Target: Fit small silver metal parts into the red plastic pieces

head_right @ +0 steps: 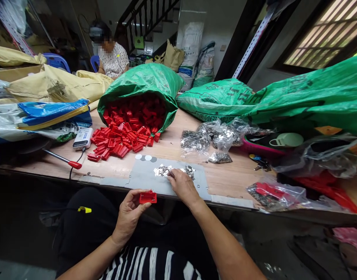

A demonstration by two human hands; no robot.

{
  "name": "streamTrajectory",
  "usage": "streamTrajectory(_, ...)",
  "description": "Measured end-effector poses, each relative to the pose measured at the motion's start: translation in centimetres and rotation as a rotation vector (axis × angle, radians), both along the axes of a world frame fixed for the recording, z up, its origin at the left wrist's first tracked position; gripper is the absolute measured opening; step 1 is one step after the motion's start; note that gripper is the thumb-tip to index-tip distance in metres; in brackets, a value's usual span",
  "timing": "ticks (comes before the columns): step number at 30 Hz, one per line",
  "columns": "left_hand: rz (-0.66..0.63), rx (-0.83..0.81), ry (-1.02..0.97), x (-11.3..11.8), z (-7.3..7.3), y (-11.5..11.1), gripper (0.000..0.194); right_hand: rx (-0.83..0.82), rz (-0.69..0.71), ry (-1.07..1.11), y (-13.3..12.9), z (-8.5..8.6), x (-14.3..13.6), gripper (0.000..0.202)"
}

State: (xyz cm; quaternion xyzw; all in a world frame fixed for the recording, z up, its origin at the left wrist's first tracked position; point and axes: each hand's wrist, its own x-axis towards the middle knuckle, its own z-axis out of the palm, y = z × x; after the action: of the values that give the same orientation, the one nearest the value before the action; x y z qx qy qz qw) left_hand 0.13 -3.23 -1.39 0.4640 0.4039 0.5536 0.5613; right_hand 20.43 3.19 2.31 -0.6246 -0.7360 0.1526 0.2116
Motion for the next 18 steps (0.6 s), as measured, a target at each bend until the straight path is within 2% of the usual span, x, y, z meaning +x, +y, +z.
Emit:
streamTrajectory(3,0.005,0.019,0.043,-0.2,-0.1,0.0,0.031,-0.004,-0.056,-0.164,0.6,-0.3,-0.8,0.009)
streamTrajectory(6,0.009,0.031,0.065,-0.4,-0.1,0.1,0.031,-0.007,-0.094,-0.222,0.9,-0.6,-1.4,0.011)
streamTrajectory(13,0.020,0.012,0.014,-0.3,0.1,0.2,0.031,-0.047,-0.071,-0.075,1.3,-0.2,-1.3,0.010)
streamTrajectory(18,0.010,-0.120,-0.158,-0.3,0.4,0.8,0.034,-0.016,-0.025,0.094,0.7,0.2,-0.6,0.007)
